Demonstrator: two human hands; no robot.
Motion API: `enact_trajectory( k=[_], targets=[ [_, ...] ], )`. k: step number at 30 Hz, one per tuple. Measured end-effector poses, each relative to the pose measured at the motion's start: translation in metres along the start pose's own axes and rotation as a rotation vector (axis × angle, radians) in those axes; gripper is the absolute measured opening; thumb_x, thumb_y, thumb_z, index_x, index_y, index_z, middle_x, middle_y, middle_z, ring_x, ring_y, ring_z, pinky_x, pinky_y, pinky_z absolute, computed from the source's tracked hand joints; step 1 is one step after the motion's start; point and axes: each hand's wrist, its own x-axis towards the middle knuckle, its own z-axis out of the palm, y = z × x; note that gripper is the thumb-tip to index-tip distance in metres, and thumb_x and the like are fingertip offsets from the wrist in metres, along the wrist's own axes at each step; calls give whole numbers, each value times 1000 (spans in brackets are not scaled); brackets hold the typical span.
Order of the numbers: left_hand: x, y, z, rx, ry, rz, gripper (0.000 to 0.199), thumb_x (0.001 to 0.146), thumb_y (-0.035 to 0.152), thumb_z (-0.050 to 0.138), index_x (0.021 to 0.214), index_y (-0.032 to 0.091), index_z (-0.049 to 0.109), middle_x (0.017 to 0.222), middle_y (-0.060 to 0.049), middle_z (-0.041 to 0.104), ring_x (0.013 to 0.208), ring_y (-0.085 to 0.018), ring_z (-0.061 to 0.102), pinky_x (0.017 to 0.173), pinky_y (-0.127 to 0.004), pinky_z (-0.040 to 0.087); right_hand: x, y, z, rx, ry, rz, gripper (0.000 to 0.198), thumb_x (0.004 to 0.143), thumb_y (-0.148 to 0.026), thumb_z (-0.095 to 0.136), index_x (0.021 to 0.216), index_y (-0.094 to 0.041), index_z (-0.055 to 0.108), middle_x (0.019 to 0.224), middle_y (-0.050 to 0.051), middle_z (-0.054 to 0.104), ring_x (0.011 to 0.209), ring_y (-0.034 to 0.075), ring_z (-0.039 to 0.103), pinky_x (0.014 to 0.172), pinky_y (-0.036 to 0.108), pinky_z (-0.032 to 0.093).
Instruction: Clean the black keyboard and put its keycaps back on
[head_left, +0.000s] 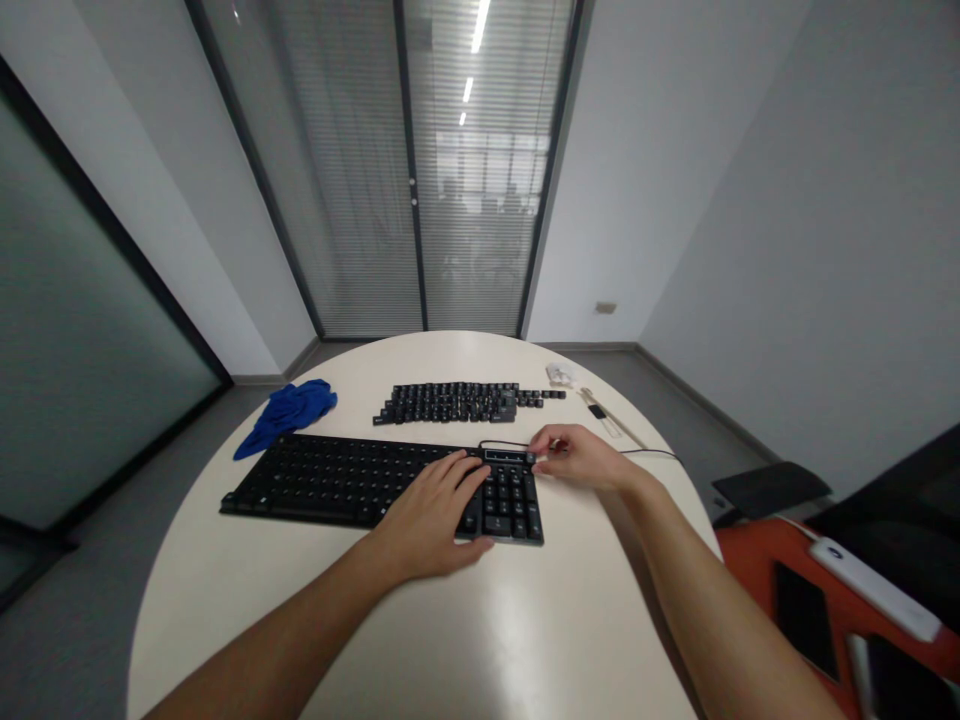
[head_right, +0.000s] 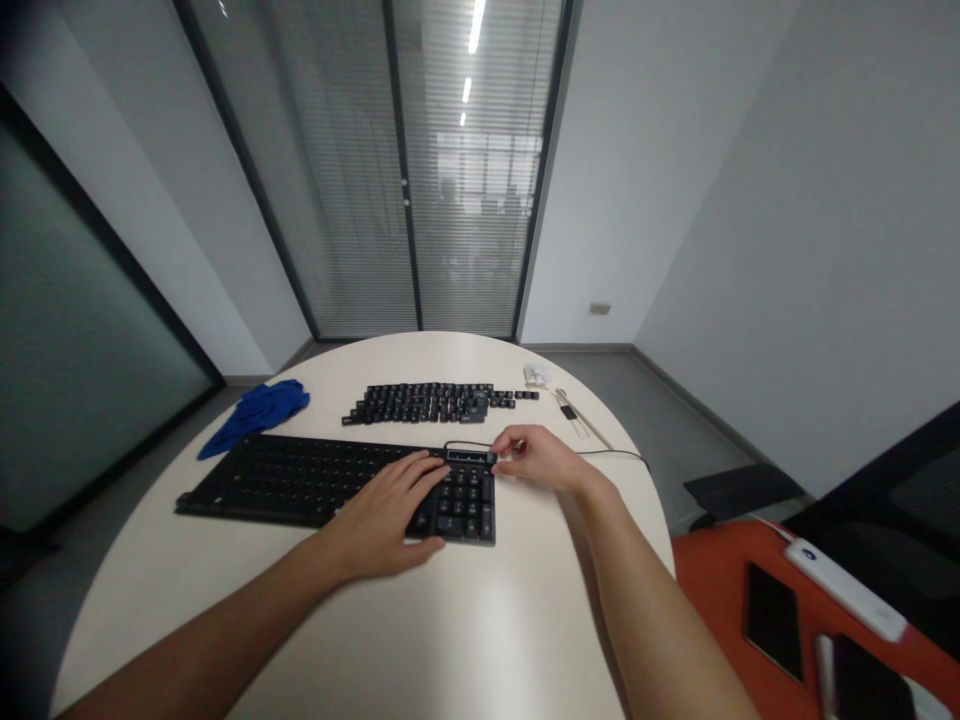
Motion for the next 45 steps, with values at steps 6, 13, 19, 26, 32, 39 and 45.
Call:
enact_trajectory(
  k=[6, 13, 19, 26, 32, 39, 45],
  targets=[
    [0, 0, 0, -10, 5, -1, 77, 83, 47, 66, 149, 20, 36, 153, -11, 44, 145, -33, 33, 121, -51, 29, -1, -4, 0, -5, -12, -18, 24, 70, -35, 80, 84, -16, 72, 88, 6, 73, 79, 19, 64, 75, 32, 49],
    [0, 0, 1, -9, 5, 4, 77, 83, 47, 65, 149, 19, 37, 153, -12, 44, 145, -33, 33, 122, -51, 29, -2, -2, 2, 61, -69, 36, 32, 72, -42, 77, 89, -14, 78, 79, 7, 76, 70, 18, 66, 68, 32, 52],
    [0, 1, 1, -2, 1, 2, 77, 83, 46, 66, 149, 18, 37, 153, -12, 44, 145, -33, 33, 121, -51, 29, -2, -10, 2, 17, -66, 33, 25, 73, -31, 72, 91, -15, 79, 78, 6, 77, 70, 18, 67, 67, 30, 52],
    [0, 0, 1, 1, 3, 6, 77, 83, 46, 66, 149, 18, 37, 153, -12, 44, 145, -33, 32, 122, -50, 29, -3, -17, 2, -34, -64, 36, 24, 77, -31, 70, 93, -16, 79, 78, 6, 76, 71, 18, 65, 66, 30, 50],
    [0, 1, 0, -12, 5, 4, 77, 83, 46, 66, 149, 19, 36, 153, -12, 44, 145, -33, 33, 121, -51, 30, -4, -22, 1, -23, -57, 12, 26, 78, -30, 69, 98, -16, 78, 78, 5, 74, 72, 18, 65, 68, 30, 51],
    [0, 0, 2, -20, 12, 8, 77, 83, 46, 66, 150, 20, 36, 153, -12, 44, 145, -34, 32, 121, -52, 30, -4, -21, -1, -77, -91, -121, 29, 75, -20, 68, 101, -20, 80, 88, 6, 73, 77, 17, 65, 68, 28, 51],
    [-1, 0, 1, -1, 0, 3, 77, 83, 47, 65, 149, 19, 36, 153, -11, 44, 145, -33, 32, 121, -51, 29, -3, -22, 0, -190, -48, -144, 24, 74, -21, 68, 95, -19, 80, 91, 7, 75, 82, 20, 66, 73, 30, 51]
  ],
)
